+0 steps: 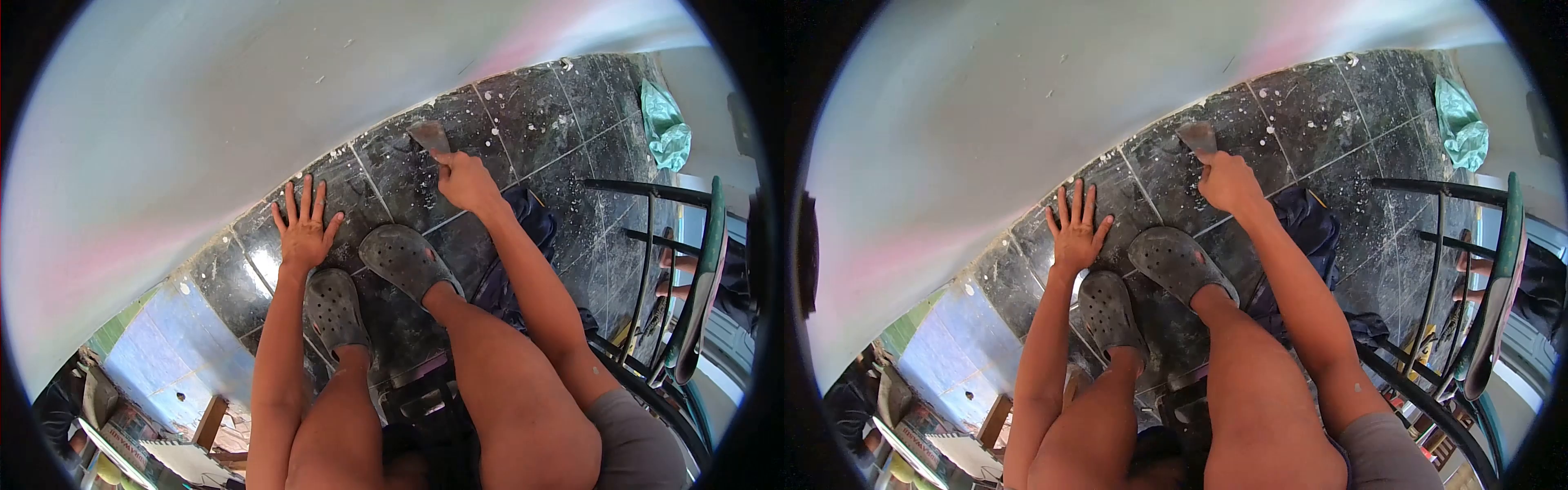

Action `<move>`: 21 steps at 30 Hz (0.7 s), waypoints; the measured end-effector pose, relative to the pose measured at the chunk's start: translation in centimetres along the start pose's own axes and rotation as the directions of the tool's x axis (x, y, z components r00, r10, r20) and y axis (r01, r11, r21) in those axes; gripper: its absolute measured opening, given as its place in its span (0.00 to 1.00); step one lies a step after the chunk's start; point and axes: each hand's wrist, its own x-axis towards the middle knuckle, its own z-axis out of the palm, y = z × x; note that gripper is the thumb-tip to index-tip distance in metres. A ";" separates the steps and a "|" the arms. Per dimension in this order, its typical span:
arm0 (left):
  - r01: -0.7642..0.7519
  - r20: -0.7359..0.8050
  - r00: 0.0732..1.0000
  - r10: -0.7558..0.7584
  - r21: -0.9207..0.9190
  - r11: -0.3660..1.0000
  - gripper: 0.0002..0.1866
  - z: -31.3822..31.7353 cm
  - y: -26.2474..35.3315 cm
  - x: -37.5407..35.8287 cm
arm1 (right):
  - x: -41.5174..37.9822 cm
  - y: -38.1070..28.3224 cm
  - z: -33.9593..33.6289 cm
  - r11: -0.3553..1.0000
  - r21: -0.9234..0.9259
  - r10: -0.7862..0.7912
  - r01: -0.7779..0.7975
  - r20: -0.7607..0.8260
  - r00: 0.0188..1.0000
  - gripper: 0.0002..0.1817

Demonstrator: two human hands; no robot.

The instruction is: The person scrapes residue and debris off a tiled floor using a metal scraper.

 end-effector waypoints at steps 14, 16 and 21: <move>-0.010 0.007 1.000 0.010 -0.014 1.000 0.41 -0.2 -0.1 0.0 | 1.1 0.2 -0.8 1.000 -0.011 -0.014 0.014 0.000 1.000 0.24; -0.007 0.006 1.000 0.008 -0.017 1.000 0.41 -0.2 0.0 0.1 | -0.3 1.6 -0.1 0.996 -0.030 -0.084 0.082 -0.046 0.995 0.24; 0.001 0.024 1.000 0.000 -0.021 1.000 0.41 -0.4 0.1 0.0 | -6.0 4.0 0.5 0.996 -0.022 -0.088 0.088 0.021 0.996 0.24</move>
